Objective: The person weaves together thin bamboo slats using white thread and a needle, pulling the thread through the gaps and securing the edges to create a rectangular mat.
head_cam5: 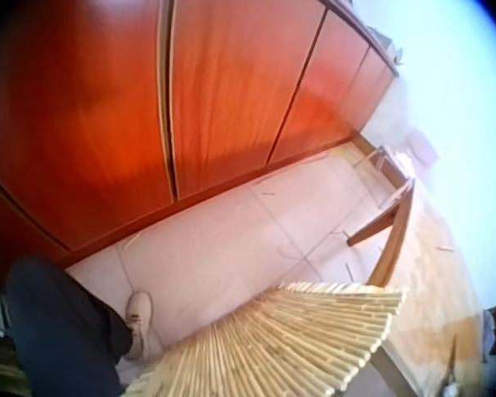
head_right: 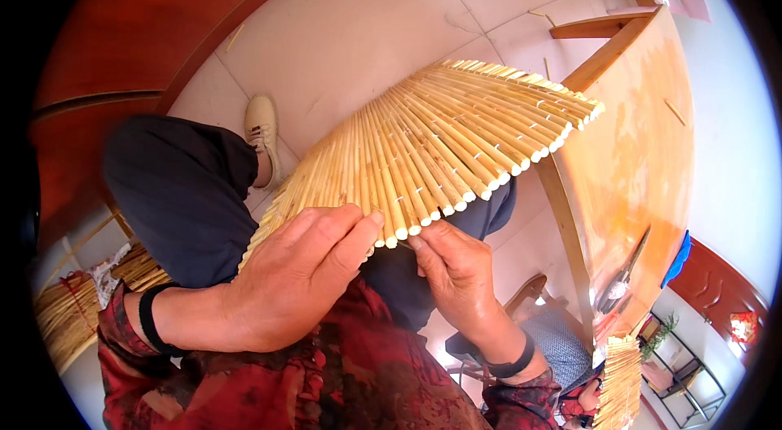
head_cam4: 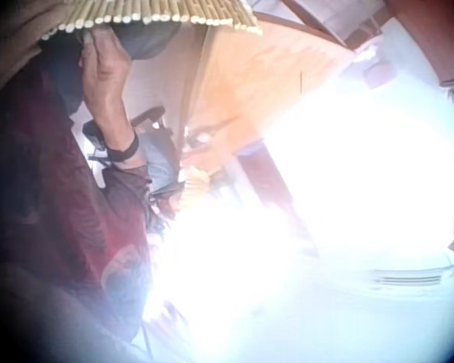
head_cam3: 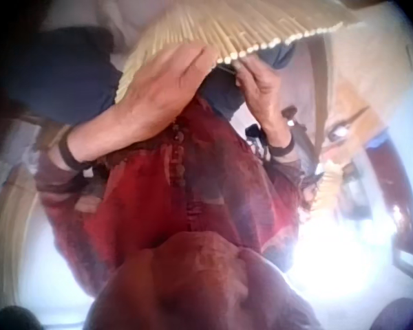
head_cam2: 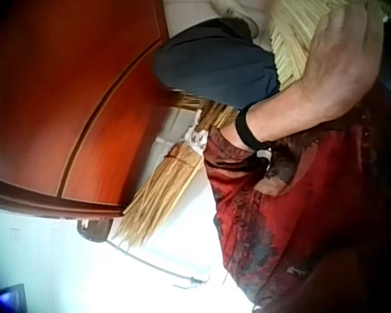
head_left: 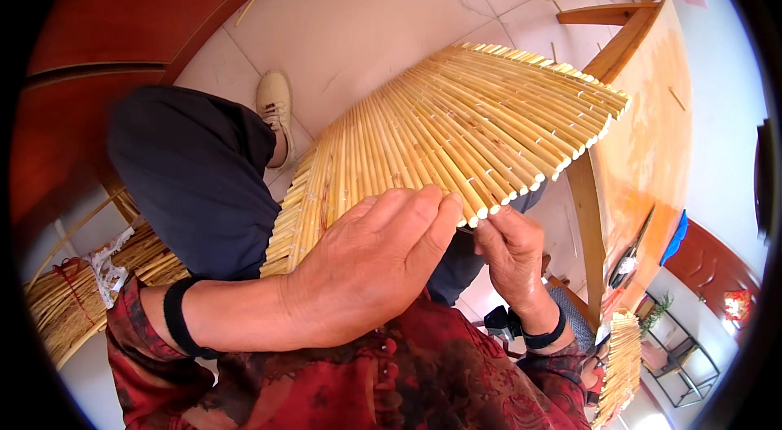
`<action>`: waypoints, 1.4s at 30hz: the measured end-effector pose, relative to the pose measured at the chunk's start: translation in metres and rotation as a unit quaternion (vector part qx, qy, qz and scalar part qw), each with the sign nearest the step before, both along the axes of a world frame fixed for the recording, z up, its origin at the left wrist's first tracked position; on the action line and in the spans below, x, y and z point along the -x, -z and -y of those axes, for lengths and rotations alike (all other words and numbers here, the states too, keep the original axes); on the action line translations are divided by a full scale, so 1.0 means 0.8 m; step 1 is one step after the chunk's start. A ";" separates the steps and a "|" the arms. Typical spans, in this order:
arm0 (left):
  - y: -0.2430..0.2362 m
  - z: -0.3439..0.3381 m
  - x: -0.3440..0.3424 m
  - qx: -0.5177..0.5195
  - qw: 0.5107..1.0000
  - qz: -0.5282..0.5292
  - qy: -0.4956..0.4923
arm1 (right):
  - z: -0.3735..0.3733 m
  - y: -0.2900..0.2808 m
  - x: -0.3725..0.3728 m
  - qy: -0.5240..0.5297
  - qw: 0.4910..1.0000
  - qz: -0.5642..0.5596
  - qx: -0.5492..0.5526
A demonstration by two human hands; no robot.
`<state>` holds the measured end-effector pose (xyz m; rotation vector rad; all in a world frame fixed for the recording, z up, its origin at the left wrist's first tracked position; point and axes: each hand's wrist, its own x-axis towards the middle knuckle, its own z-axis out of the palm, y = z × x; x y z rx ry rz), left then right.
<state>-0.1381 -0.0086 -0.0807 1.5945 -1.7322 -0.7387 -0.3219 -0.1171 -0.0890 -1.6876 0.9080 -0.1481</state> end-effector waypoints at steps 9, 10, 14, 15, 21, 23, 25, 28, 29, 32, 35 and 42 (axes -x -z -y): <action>0.011 0.012 0.004 0.038 0.996 0.056 -0.058 | 0.013 0.004 -0.010 0.000 1.000 -0.006 -0.013; 0.014 0.012 0.003 0.043 0.996 0.061 -0.056 | 0.014 0.007 -0.011 0.013 0.999 0.002 -0.046; 0.022 0.012 -0.001 0.045 0.996 0.054 -0.047 | 0.016 0.020 -0.011 0.035 0.990 -0.013 -0.133; 0.022 0.012 -0.003 0.046 0.997 0.053 -0.045 | 0.015 0.021 -0.015 0.034 0.992 -0.015 -0.119; 0.024 0.016 -0.014 0.052 0.995 0.058 -0.057 | 0.024 0.026 -0.031 0.013 0.995 0.004 -0.096; 0.026 0.016 -0.017 0.062 0.995 0.055 -0.061 | 0.026 0.021 -0.038 0.007 0.995 0.000 -0.098; 0.027 0.016 -0.020 0.070 0.994 0.050 -0.063 | 0.026 0.021 -0.043 0.003 0.995 -0.005 -0.101; 0.025 0.017 -0.022 0.070 0.995 0.048 -0.058 | 0.030 0.023 -0.048 0.004 0.994 0.003 -0.112; 0.022 0.017 -0.023 0.050 0.996 0.055 -0.052 | 0.033 0.020 -0.050 0.012 0.989 -0.004 -0.147; 0.022 0.016 -0.024 0.037 0.996 0.062 -0.047 | 0.033 0.018 -0.057 0.035 0.978 -0.006 -0.206; 0.023 0.017 -0.026 0.041 0.996 0.062 -0.053 | 0.035 0.021 -0.060 0.052 0.969 0.006 -0.243; 0.029 0.018 -0.032 0.073 0.993 0.065 -0.067 | 0.036 0.023 -0.076 0.067 0.962 0.031 -0.263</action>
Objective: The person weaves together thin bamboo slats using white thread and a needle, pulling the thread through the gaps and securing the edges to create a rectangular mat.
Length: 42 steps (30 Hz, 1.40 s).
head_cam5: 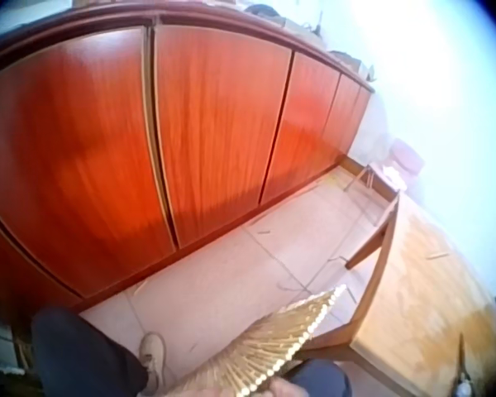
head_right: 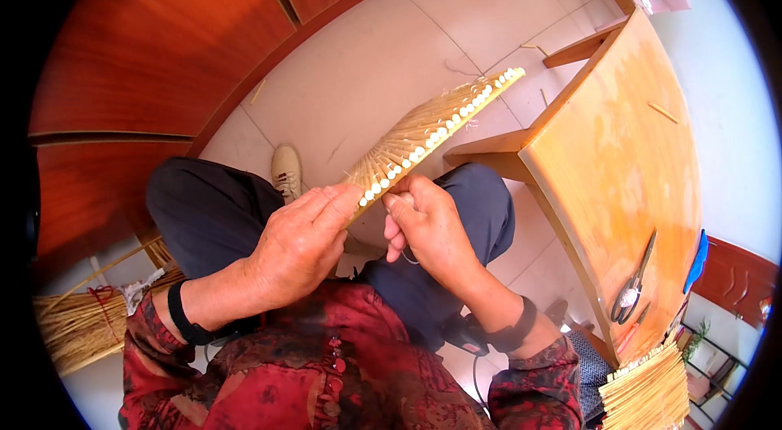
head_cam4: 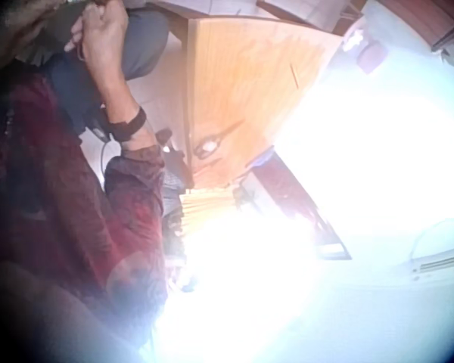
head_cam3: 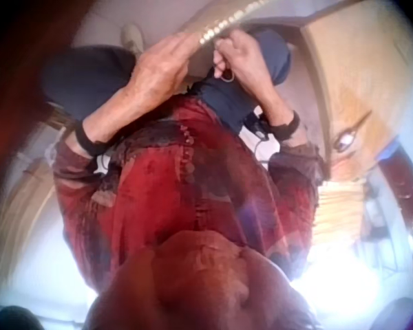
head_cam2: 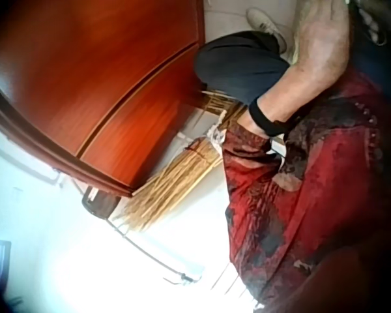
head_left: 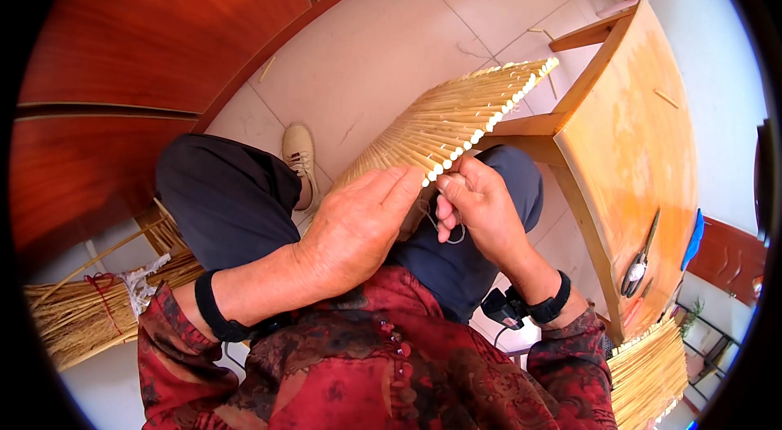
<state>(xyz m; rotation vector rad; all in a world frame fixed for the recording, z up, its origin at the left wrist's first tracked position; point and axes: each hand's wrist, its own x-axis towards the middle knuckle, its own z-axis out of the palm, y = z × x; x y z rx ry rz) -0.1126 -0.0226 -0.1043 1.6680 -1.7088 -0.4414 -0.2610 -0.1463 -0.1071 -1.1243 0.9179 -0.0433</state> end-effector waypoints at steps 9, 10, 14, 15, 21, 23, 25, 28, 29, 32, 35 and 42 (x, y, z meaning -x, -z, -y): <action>-0.010 0.000 -0.008 -0.056 0.998 0.010 -0.020 | 0.000 0.010 -0.030 0.097 0.983 0.051 -0.146; -0.010 0.000 -0.010 -0.049 0.998 0.017 -0.021 | 0.001 0.010 -0.033 0.107 0.982 0.052 -0.149; 0.004 0.002 -0.020 -0.060 0.998 0.012 -0.013 | 0.015 0.005 -0.032 0.035 0.995 0.031 -0.093; 0.002 0.009 -0.023 -0.055 0.998 0.011 0.007 | 0.021 0.008 -0.025 0.006 0.999 -0.003 -0.048; -0.060 0.041 -0.046 -0.049 0.994 0.079 0.055 | 0.031 -0.021 0.019 -0.027 0.796 0.021 0.604; -0.093 0.044 -0.061 -0.076 0.982 0.154 0.073 | 0.032 -0.048 0.023 0.008 0.723 0.071 0.687; -0.109 0.040 -0.081 -0.065 0.980 0.171 0.076 | 0.020 -0.074 0.029 0.018 0.711 0.078 0.698; -0.108 0.023 -0.097 -0.040 0.977 0.195 0.077 | 0.015 -0.097 0.042 0.024 0.678 0.092 0.729; -0.105 0.017 -0.100 -0.015 0.975 0.211 0.073 | 0.015 -0.105 0.044 0.039 0.679 0.108 0.725; -0.100 -0.016 -0.104 0.006 0.958 0.270 0.093 | 0.012 -0.117 0.038 0.041 0.698 0.099 0.708; -0.095 -0.039 -0.105 0.035 0.930 0.328 0.160 | 0.010 -0.103 0.027 -0.086 0.781 0.073 0.614; -0.051 -0.059 -0.096 0.052 0.886 0.364 0.283 | -0.047 -0.001 -0.008 -0.190 0.912 0.100 0.349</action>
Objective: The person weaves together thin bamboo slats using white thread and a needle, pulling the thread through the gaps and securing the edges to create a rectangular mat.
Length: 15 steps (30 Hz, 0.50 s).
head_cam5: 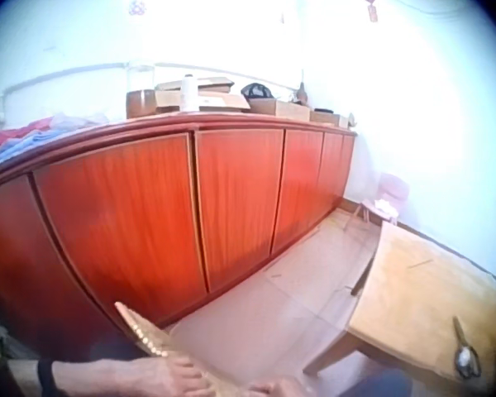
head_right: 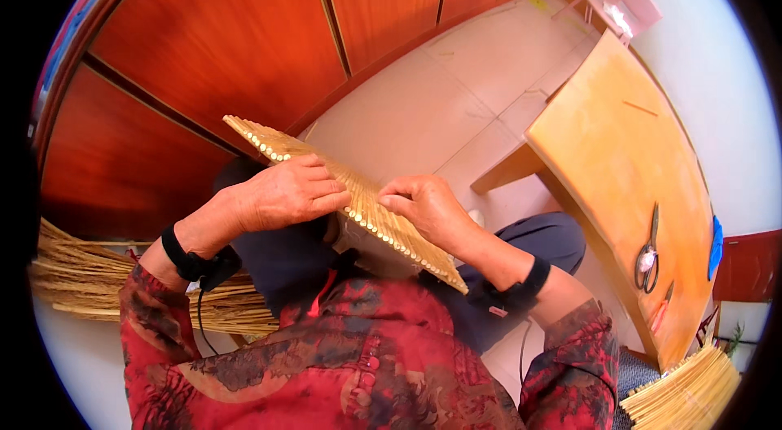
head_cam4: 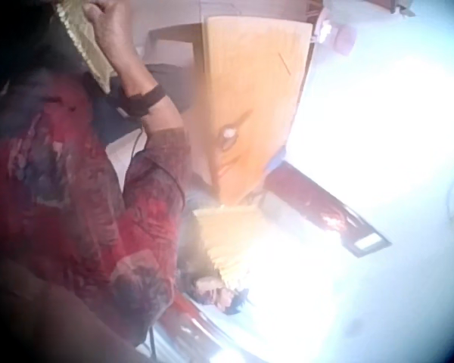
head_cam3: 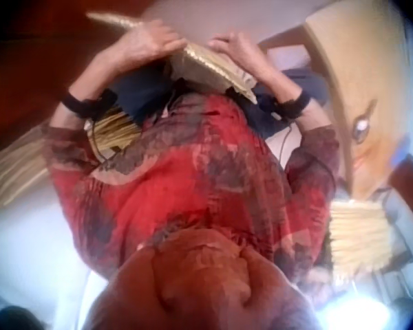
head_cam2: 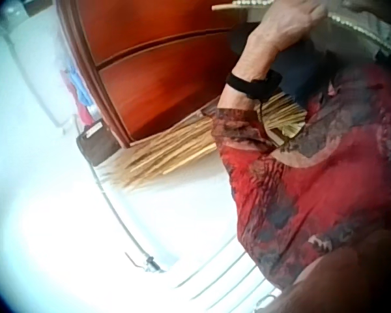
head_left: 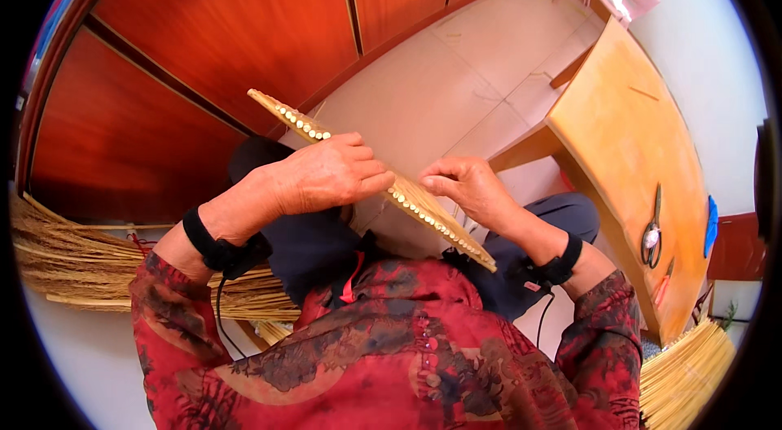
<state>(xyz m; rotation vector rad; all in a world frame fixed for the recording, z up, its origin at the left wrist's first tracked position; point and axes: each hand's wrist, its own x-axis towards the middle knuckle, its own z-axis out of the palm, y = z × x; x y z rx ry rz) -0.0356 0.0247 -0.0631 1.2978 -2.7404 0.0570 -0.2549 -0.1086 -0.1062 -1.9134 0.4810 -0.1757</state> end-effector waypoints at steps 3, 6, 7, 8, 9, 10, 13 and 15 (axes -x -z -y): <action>0.021 -0.003 0.002 0.003 0.999 -0.048 -0.006 | -0.021 0.024 -0.012 0.038 0.983 -0.027 -0.177; 0.033 -0.011 0.003 -0.018 0.996 -0.087 -0.032 | -0.040 0.034 -0.016 0.076 0.976 -0.042 -0.201; 0.035 -0.011 0.002 -0.015 0.994 -0.097 -0.043 | -0.042 0.044 -0.018 0.099 0.964 -0.024 -0.244; 0.036 -0.011 0.001 -0.013 0.993 -0.107 -0.053 | -0.041 0.047 -0.019 0.100 0.963 -0.028 -0.250; 0.035 -0.011 0.000 -0.019 0.992 -0.109 -0.055 | -0.041 0.044 -0.023 0.089 0.969 -0.020 -0.231; 0.034 -0.010 -0.001 -0.029 0.991 -0.114 -0.063 | -0.040 0.043 -0.027 0.078 0.974 -0.012 -0.213; 0.040 -0.002 0.004 -0.015 0.987 -0.145 -0.067 | -0.034 0.047 -0.032 0.081 0.970 -0.039 -0.227; 0.045 0.000 0.006 0.010 0.983 -0.173 -0.062 | -0.034 0.044 -0.036 0.074 0.979 -0.012 -0.191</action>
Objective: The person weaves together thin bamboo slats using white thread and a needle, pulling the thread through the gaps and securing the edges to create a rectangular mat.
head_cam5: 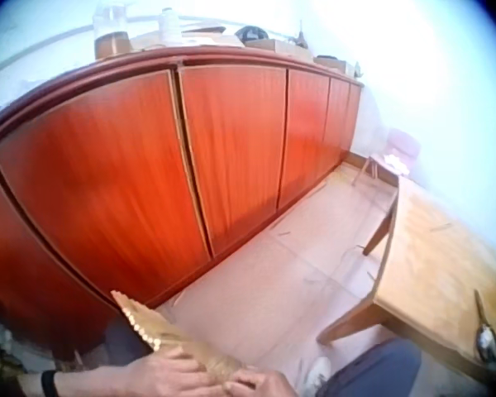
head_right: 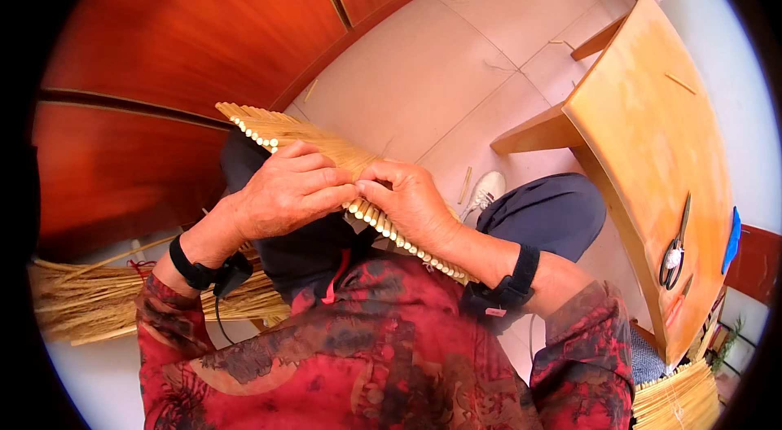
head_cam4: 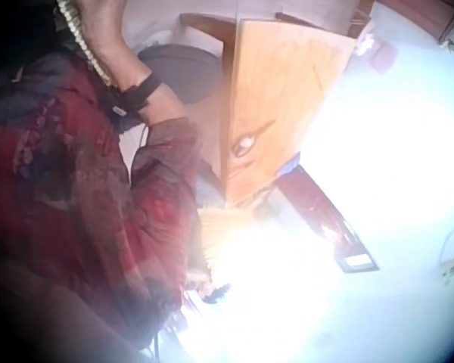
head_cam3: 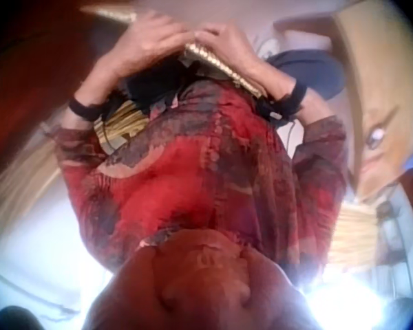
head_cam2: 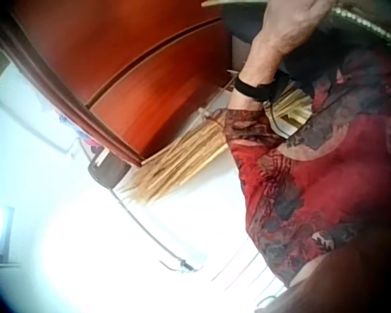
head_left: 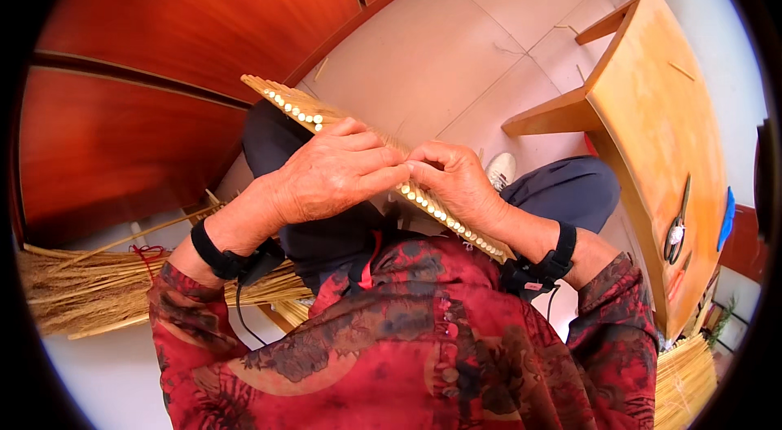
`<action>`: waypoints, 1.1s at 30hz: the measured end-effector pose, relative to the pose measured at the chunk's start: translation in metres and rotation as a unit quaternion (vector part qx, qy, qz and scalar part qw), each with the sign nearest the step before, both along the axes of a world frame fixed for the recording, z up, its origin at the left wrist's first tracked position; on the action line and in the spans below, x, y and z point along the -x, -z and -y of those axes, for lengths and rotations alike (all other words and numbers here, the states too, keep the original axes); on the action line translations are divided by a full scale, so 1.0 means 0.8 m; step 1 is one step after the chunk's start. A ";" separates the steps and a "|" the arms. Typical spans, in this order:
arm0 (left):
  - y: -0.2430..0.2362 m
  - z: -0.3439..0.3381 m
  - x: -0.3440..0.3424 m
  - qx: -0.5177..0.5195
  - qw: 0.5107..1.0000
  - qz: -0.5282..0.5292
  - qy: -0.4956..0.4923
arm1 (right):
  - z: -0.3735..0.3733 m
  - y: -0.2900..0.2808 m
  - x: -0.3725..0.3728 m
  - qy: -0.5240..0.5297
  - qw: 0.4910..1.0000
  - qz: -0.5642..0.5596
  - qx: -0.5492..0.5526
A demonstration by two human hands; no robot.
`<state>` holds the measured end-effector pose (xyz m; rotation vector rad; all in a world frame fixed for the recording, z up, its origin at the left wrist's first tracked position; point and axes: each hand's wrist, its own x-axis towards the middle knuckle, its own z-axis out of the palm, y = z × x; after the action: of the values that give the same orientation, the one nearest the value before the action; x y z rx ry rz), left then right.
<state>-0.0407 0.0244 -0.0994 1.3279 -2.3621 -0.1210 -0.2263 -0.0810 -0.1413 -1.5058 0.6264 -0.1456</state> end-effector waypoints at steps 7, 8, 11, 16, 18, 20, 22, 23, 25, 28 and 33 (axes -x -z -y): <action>0.003 0.001 0.001 -0.019 1.000 -0.013 -0.016 | -0.005 0.004 -0.001 0.016 0.999 0.044 -0.002; 0.003 0.001 0.001 -0.023 0.999 -0.022 -0.018 | -0.008 0.007 -0.001 0.015 0.999 0.043 -0.006; 0.001 0.000 -0.001 -0.032 0.999 -0.008 -0.014 | -0.008 0.010 -0.005 0.037 0.995 0.077 -0.052; -0.002 -0.006 -0.003 -0.027 0.999 -0.011 -0.022 | 0.052 -0.016 -0.001 0.211 0.961 0.162 -0.072; 0.004 -0.007 -0.003 -0.031 0.999 -0.011 0.001 | 0.119 -0.034 0.012 0.214 0.952 0.211 -0.055; 0.003 -0.004 -0.012 -0.001 1.000 0.020 -0.017 | 0.119 -0.076 0.002 0.187 0.949 0.246 -0.069; 0.000 -0.001 -0.016 -0.012 0.999 0.026 -0.015 | 0.097 -0.095 0.001 0.277 0.911 0.224 -0.207; -0.001 -0.003 -0.019 -0.027 0.999 0.029 -0.010 | 0.095 -0.093 -0.004 0.269 0.913 0.226 -0.208; 0.001 -0.005 -0.019 -0.027 0.999 0.031 -0.012 | 0.097 -0.085 -0.006 0.163 0.896 0.234 -0.340; 0.006 -0.005 -0.019 -0.017 1.000 0.001 -0.007 | 0.148 -0.087 0.004 -0.013 0.945 0.192 -0.264; 0.005 -0.016 -0.024 -0.002 1.000 0.013 0.007 | 0.404 -0.194 0.129 0.299 0.925 0.198 0.131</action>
<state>-0.0215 0.0376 -0.1036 1.3213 -2.3938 -0.1131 -0.3292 -0.4045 0.0143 -1.4353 0.7371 -1.0128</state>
